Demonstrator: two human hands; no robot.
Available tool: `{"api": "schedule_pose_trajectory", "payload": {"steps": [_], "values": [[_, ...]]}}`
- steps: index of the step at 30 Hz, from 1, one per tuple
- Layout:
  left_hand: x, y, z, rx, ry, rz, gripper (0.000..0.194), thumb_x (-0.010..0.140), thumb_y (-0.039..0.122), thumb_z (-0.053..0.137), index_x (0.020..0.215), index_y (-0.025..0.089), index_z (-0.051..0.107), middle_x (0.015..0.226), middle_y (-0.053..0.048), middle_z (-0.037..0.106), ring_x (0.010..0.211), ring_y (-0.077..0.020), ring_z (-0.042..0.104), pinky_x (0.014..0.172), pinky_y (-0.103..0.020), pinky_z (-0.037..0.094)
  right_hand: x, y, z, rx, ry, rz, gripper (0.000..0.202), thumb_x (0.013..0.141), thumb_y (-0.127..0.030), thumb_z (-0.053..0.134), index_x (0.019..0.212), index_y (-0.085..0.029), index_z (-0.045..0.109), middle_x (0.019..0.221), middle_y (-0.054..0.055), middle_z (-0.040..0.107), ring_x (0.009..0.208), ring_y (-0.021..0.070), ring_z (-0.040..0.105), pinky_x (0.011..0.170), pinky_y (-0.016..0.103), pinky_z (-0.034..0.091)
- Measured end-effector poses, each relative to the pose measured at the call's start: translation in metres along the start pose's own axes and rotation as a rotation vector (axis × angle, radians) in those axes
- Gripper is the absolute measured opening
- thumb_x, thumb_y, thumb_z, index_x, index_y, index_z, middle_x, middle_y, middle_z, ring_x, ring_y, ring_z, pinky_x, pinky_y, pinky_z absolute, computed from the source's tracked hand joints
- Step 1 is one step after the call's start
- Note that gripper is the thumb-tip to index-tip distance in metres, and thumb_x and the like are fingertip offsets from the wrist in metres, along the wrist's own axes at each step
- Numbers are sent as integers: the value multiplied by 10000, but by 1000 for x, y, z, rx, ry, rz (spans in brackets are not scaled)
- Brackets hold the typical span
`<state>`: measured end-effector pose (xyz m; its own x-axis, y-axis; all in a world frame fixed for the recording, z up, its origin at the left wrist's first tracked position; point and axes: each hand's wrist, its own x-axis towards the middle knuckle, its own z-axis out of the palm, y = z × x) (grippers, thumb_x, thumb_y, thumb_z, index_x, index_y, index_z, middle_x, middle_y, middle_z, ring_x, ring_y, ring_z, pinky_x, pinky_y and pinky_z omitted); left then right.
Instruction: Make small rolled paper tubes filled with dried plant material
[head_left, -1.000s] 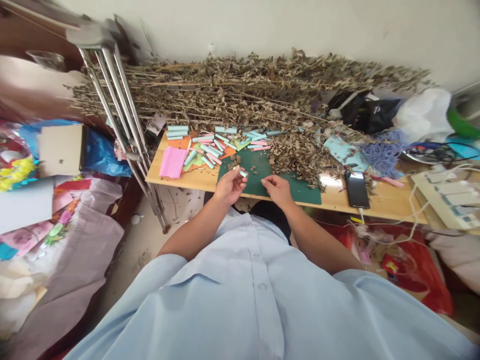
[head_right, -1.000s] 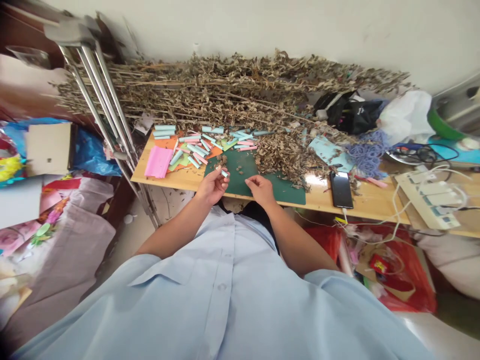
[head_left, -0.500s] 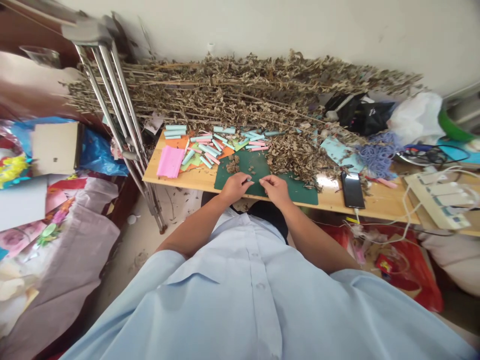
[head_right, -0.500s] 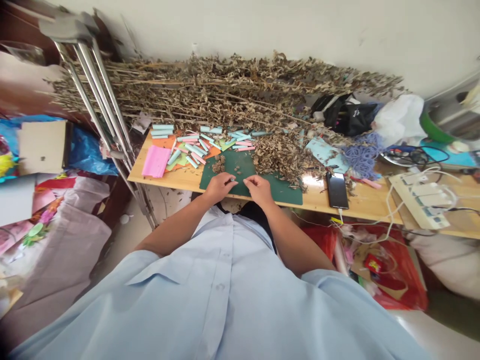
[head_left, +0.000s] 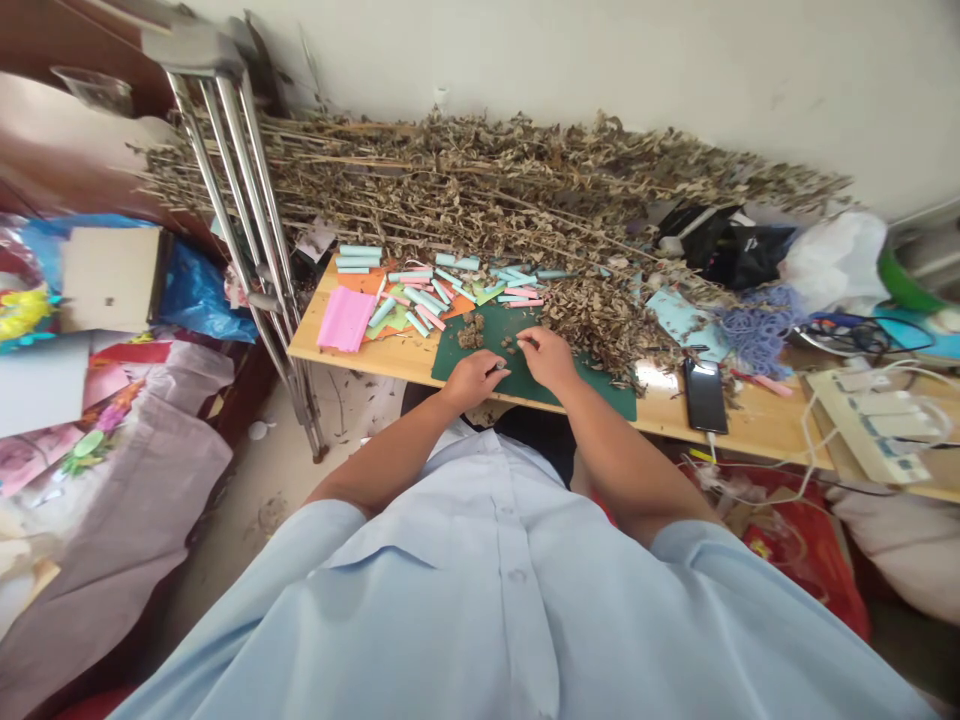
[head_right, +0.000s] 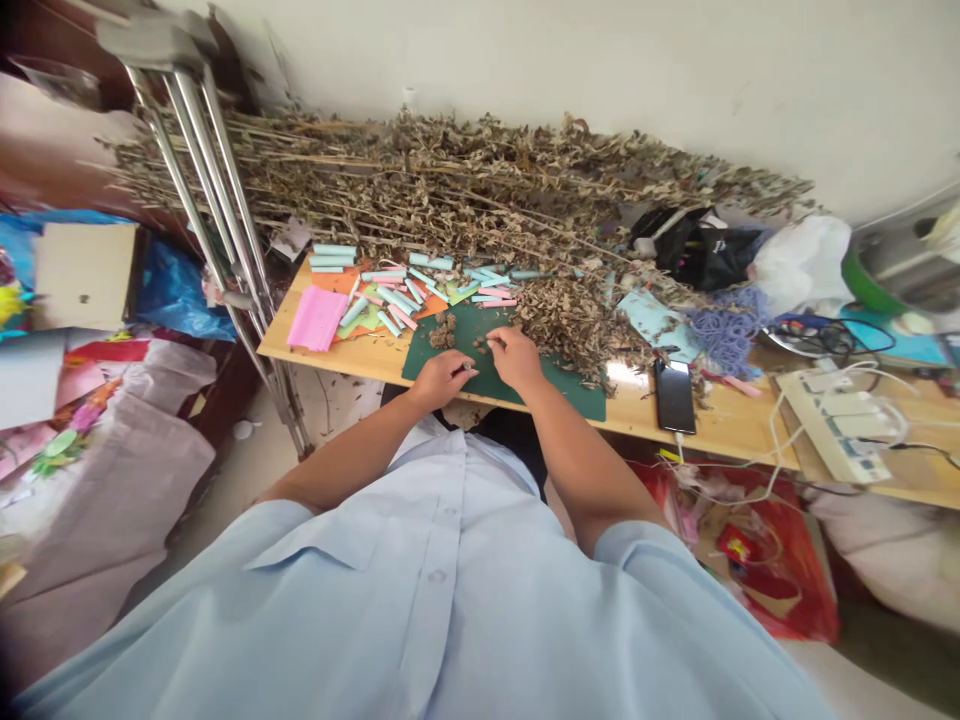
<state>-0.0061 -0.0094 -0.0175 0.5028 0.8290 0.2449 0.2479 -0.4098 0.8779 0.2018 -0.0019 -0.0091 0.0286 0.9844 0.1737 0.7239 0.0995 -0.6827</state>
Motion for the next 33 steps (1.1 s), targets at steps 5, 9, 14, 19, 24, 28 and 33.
{"api": "schedule_pose_trajectory", "payload": {"steps": [5, 9, 14, 19, 24, 28, 33], "values": [[0, 0, -1, -2, -10, -10, 99, 910, 298, 669, 909, 224, 735, 913, -67, 672, 907, -209, 605, 875, -316, 446, 14, -6, -6, -120, -85, -101, 163, 867, -209, 619, 960, -221, 752, 972, 69, 745, 910, 238, 662, 892, 373, 495], [-1, -2, 1, 11, -9, -2, 117, 913, 313, 659, 918, 224, 734, 929, -70, 671, 902, -208, 601, 865, -315, 447, 8, -8, -6, -188, -160, -52, 119, 823, -235, 704, 931, -246, 752, 961, 46, 737, 834, 223, 644, 804, 356, 498], [0, -1, 1, -42, 0, -20, 123, 888, 342, 690, 891, 228, 737, 899, -70, 657, 881, -210, 594, 867, -318, 448, 0, -6, 1, -250, -167, -21, 93, 827, -245, 706, 910, -255, 747, 962, 50, 717, 876, 233, 640, 786, 351, 492], [0, -2, 2, -108, 13, -52, 120, 848, 346, 732, 896, 238, 747, 907, -74, 663, 902, -223, 597, 902, -333, 448, -3, -2, 0, -213, -151, -57, 108, 885, -257, 631, 898, -245, 737, 933, 54, 713, 856, 224, 636, 808, 350, 485], [0, -5, 4, -66, 0, -39, 115, 874, 331, 693, 903, 232, 746, 931, -80, 671, 919, -223, 601, 910, -331, 447, -8, 2, -3, -170, -142, -36, 151, 874, -281, 666, 1007, -246, 729, 974, 45, 730, 810, 211, 635, 807, 349, 494], [0, -6, 5, -84, 9, -29, 110, 870, 332, 702, 875, 231, 745, 920, -78, 669, 906, -220, 599, 902, -328, 441, -11, -2, 0, -211, -152, -52, 165, 862, -261, 680, 1019, -244, 729, 1036, 64, 715, 866, 223, 646, 840, 354, 497], [0, -5, 6, -93, 18, -47, 114, 851, 347, 722, 855, 234, 741, 907, -72, 665, 912, -226, 605, 913, -334, 445, -11, -7, 1, -241, -140, -43, 105, 886, -255, 629, 939, -244, 718, 1012, 76, 703, 934, 252, 648, 853, 371, 492]]}}
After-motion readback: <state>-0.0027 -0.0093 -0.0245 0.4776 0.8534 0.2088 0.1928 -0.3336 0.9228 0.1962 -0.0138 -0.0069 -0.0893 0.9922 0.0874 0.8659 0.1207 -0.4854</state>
